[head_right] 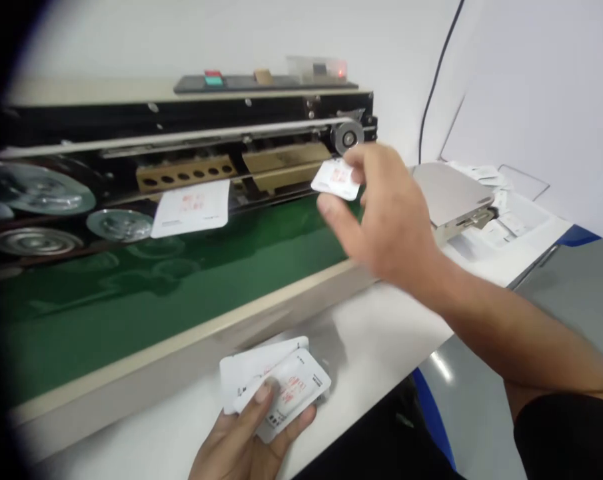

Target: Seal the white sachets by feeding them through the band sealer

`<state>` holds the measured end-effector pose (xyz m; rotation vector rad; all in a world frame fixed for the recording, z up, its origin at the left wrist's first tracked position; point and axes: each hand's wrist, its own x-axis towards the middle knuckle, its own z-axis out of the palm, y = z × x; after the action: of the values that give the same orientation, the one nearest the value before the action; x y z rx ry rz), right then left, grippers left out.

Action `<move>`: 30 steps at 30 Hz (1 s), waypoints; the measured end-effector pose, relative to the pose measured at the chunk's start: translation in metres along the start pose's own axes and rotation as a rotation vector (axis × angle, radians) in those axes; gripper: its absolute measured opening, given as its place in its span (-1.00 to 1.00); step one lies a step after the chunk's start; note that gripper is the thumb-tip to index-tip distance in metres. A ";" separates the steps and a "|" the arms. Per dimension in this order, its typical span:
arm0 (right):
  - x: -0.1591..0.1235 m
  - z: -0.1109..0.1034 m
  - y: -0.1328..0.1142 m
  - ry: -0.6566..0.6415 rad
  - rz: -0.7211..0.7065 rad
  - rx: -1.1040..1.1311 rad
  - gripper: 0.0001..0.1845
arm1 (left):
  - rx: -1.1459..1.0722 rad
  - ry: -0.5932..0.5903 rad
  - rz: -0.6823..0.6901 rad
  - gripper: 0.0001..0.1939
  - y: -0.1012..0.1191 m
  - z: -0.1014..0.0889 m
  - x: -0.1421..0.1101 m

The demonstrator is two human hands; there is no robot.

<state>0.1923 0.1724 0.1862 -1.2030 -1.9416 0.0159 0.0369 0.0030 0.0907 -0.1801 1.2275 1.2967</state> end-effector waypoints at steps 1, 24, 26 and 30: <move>-0.022 -0.001 -0.011 -0.056 -0.091 0.035 -0.80 | -0.006 -0.029 0.008 -0.37 0.000 0.001 0.000; -0.157 0.035 -0.026 -0.601 0.599 0.684 -0.69 | -0.117 -0.266 -0.055 -0.80 0.000 -0.017 0.013; -0.160 0.036 -0.025 -0.581 0.607 0.708 -0.71 | -0.090 -0.233 -0.043 -0.80 -0.001 -0.015 0.013; -0.162 0.036 -0.023 -0.500 0.399 0.585 -0.65 | -0.025 -0.231 -0.018 -0.80 -0.004 -0.017 0.014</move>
<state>0.1840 0.0531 0.0691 -1.2187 -1.8562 1.1049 0.0277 -0.0015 0.0709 -0.0569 1.0119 1.2793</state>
